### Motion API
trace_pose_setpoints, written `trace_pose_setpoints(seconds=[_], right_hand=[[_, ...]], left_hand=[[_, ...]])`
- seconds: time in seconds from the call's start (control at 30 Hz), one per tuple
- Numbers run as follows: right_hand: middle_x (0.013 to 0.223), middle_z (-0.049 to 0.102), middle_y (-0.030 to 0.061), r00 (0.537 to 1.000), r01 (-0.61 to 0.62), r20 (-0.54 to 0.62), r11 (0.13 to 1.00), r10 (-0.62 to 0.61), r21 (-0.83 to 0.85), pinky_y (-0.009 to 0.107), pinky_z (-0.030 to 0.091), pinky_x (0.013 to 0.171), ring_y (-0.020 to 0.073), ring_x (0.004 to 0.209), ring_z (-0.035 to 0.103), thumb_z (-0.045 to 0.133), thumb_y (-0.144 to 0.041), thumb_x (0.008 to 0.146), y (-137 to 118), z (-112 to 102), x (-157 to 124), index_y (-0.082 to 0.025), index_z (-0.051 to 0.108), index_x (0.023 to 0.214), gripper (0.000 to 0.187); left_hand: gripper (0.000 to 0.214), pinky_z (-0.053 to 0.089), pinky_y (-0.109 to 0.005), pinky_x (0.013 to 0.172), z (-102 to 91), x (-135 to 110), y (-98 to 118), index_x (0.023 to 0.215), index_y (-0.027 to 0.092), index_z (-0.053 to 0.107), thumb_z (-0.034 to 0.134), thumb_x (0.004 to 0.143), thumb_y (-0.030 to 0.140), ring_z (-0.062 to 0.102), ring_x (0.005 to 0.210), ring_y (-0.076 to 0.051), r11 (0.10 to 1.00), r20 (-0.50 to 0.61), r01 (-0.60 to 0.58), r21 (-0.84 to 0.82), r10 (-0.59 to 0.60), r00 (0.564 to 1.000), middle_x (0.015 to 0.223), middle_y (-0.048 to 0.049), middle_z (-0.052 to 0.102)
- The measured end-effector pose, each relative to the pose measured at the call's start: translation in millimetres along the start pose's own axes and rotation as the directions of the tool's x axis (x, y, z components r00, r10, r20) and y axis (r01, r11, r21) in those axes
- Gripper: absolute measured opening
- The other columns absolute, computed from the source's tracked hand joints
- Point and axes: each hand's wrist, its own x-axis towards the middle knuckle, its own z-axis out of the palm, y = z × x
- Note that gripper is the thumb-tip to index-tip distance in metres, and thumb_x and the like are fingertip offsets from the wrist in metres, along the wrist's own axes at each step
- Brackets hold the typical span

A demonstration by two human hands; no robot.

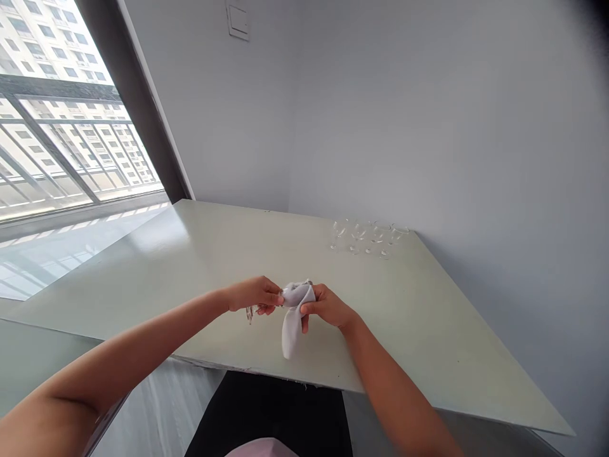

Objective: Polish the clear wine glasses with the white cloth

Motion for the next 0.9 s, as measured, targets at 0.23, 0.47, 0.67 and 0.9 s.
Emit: trace_pose_setpoints(seconds=[0.23,0.47,0.67,0.9], right_hand=[[0.068,0.064,0.0021,0.962,0.071,-0.267,0.994,-0.047,0.082,0.028,0.049,0.054,0.0128,0.050,0.059,0.066,-0.040,0.071,8,4,9,-0.014,0.065,0.079,0.028],[0.065,0.065,0.0022,0.966,0.056,-0.259,0.990,-0.021,0.128,0.026,0.049,0.052,0.0127,0.050,0.060,0.065,-0.046,0.070,16,1,13,-0.014,0.063,0.083,0.035],[0.064,0.065,0.0030,0.994,0.040,-0.101,0.993,-0.051,-0.108,0.033,0.051,0.065,0.0182,0.064,0.064,0.068,-0.039,0.068,3,14,4,-0.013,0.066,0.073,0.027],[0.070,0.065,0.0019,0.994,0.057,-0.083,0.972,-0.077,-0.226,0.035,0.048,0.071,0.0180,0.070,0.061,0.064,-0.039,0.073,-6,-12,-7,-0.017,0.067,0.073,0.022]], left_hand=[[0.036,0.041,-0.034,0.077,12.4,-3,-4,0.109,0.022,0.055,0.039,0.085,0.045,0.057,0.085,-0.020,0.931,-0.369,0.027,0.364,0.117,0.922,0.094,-0.0072,0.063],[0.030,0.038,-0.033,0.072,13.2,6,0,0.101,0.019,0.058,0.042,0.086,0.039,0.056,0.071,-0.018,0.726,-0.425,0.080,0.683,0.306,0.852,0.068,-0.0048,0.060],[0.033,0.030,-0.023,0.048,-16.4,-6,5,0.076,0.019,0.060,0.051,0.076,0.050,0.043,0.050,-0.010,0.995,-0.028,0.092,-0.040,-0.093,0.995,0.056,0.0017,0.050],[0.039,0.028,-0.023,0.048,-18.8,-16,-12,0.069,0.015,0.057,0.055,0.072,0.054,0.036,0.046,-0.007,0.943,0.086,0.077,-0.323,-0.051,0.995,0.052,0.0027,0.043]])
